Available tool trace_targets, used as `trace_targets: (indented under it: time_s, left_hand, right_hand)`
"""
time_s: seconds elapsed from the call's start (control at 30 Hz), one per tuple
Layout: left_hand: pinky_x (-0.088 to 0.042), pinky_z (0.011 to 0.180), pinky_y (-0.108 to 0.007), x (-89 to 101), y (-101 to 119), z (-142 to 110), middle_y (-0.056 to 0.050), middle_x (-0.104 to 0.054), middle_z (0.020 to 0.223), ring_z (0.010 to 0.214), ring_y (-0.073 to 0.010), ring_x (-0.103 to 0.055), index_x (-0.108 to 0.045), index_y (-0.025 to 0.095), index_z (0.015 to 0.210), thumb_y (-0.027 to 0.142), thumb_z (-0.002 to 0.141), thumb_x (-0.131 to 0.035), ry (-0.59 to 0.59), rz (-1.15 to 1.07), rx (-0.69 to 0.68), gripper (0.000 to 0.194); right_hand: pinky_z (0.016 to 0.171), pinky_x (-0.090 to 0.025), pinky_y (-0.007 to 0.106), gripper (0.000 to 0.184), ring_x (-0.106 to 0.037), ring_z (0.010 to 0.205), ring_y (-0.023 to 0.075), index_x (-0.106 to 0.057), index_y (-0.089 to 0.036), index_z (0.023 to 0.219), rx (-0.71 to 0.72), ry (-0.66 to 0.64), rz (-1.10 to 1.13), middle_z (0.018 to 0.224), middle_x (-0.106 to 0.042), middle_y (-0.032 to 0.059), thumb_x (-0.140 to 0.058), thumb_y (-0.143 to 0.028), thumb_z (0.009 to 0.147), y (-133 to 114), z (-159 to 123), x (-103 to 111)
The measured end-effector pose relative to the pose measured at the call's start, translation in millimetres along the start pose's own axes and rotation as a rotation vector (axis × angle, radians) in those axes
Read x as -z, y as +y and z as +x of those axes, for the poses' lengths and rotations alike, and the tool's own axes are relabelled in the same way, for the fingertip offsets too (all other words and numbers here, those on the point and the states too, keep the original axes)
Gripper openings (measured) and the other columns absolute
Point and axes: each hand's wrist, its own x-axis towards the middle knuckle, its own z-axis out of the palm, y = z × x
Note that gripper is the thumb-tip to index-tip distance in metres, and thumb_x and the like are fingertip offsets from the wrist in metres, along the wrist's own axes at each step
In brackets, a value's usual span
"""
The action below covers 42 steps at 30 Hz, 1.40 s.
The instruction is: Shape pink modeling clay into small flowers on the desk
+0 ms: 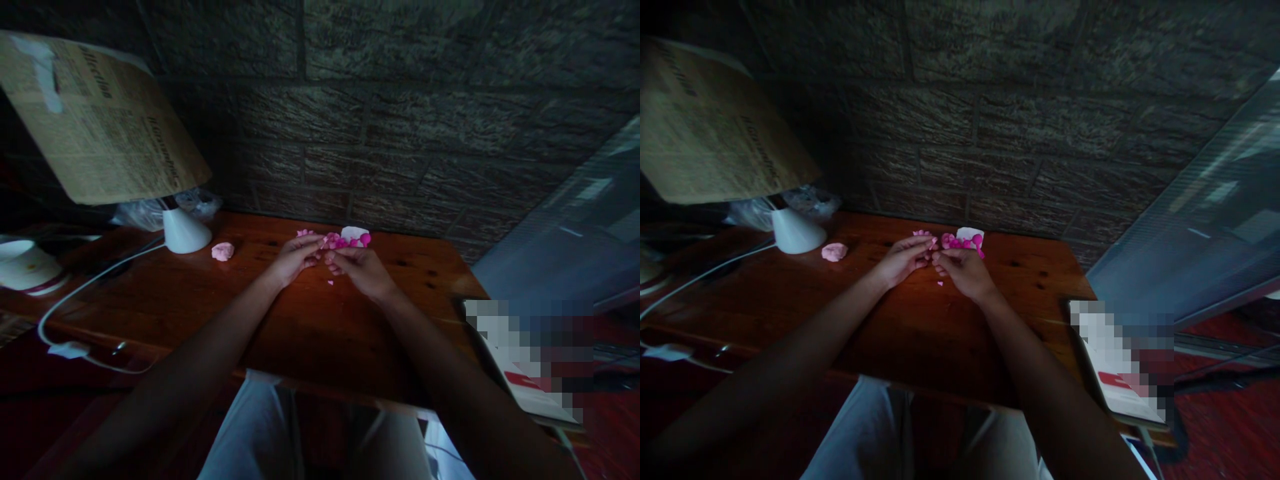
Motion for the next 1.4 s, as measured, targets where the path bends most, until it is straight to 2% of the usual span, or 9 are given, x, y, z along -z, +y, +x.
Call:
trace_targets:
  time_s: [0.2, 0.5, 0.73, 0.97, 1.13, 1.27, 1.4]
  left_hand:
    - [-0.045, 0.063, -0.02, 1.5, -0.9, 0.8, -0.006, -0.076, 0.093, 0.071, -0.0082, -0.061, -0.083, 0.018, 0.096, 0.024, 0.078, -0.086, -0.002, 0.013, -0.003, 0.019]
    - [-0.047, 0.065, -0.02, 0.4, -1.1, 1.6, -0.004, -0.075, 0.09, 0.071, -0.0079, -0.06, -0.083, 0.019, 0.096, 0.025, 0.078, -0.086, -0.008, 0.007, 0.0, 0.019]
    - [-0.046, 0.063, -0.019, 0.8, -1.9, 1.7, -0.003, -0.074, 0.086, 0.069, -0.0076, -0.06, -0.083, 0.018, 0.092, 0.025, 0.075, -0.089, -0.008, -0.005, 0.006, 0.019]
    - [-0.044, 0.061, -0.019, 1.5, -1.0, 1.4, -0.005, -0.075, 0.091, 0.069, -0.0072, -0.059, -0.082, 0.017, 0.094, 0.026, 0.076, -0.088, -0.023, 0.008, -0.006, 0.021]
    - [-0.043, 0.06, -0.018, 2.0, -1.3, 1.1, -0.004, -0.074, 0.089, 0.068, -0.007, -0.059, -0.082, 0.018, 0.093, 0.025, 0.076, -0.088, -0.025, 0.004, -0.004, 0.019]
    - [-0.045, 0.061, -0.019, 3.1, -2.4, 2.4, -0.004, -0.074, 0.088, 0.069, -0.0075, -0.059, -0.082, 0.018, 0.094, 0.024, 0.078, -0.086, -0.032, 0.009, -0.012, 0.018]
    - [-0.044, 0.06, -0.018, 3.2, -2.9, 2.8, -0.003, -0.074, 0.086, 0.068, -0.0069, -0.059, -0.083, 0.018, 0.093, 0.024, 0.077, -0.087, -0.02, 0.003, -0.004, 0.018]
  right_hand:
    - [0.079, -0.06, 0.034, 0.036, -0.068, 0.076, 0.0159, -0.082, -0.022, 0.084, 0.036, 0.022, -0.049, 0.081, -0.076, 0.0027, -0.083, -0.058, 0.075, -0.9, -0.7, 1.1]
    - [0.091, -0.058, 0.039, 0.025, -0.073, 0.085, 0.0178, -0.083, -0.024, 0.085, 0.054, -0.001, 0.045, 0.088, -0.08, 0.0019, -0.088, -0.041, 0.067, 0.3, 0.8, 1.1]
    - [0.084, -0.061, 0.038, 0.032, -0.073, 0.077, 0.017, -0.082, -0.023, 0.082, -0.014, 0.002, 0.146, 0.082, -0.079, 0.002, -0.093, -0.045, 0.061, 0.3, 1.0, 0.7]
    - [0.076, -0.06, 0.035, 0.035, -0.066, 0.07, 0.0146, -0.082, -0.021, 0.08, 0.007, 0.014, 0.095, 0.078, -0.076, 0.0017, -0.092, -0.048, 0.061, -3.4, 0.5, 0.1]
    - [0.071, -0.057, 0.032, 0.031, -0.064, 0.066, 0.0126, -0.082, -0.021, 0.081, 0.01, 0.025, 0.106, 0.074, -0.074, 0.0008, -0.092, -0.043, 0.062, -6.4, -1.3, -0.3]
    - [0.081, -0.06, 0.036, 0.03, -0.07, 0.076, 0.0152, -0.083, -0.022, 0.086, 0.013, 0.059, 0.183, 0.085, -0.079, 0.0022, -0.092, -0.038, 0.062, -6.8, -2.7, -0.8]
    - [0.097, -0.057, 0.041, 0.024, -0.073, 0.087, 0.018, -0.084, -0.025, 0.084, 0.031, 0.07, 0.168, 0.089, -0.081, 0.0014, -0.091, -0.033, 0.062, -5.9, -2.3, -0.6]
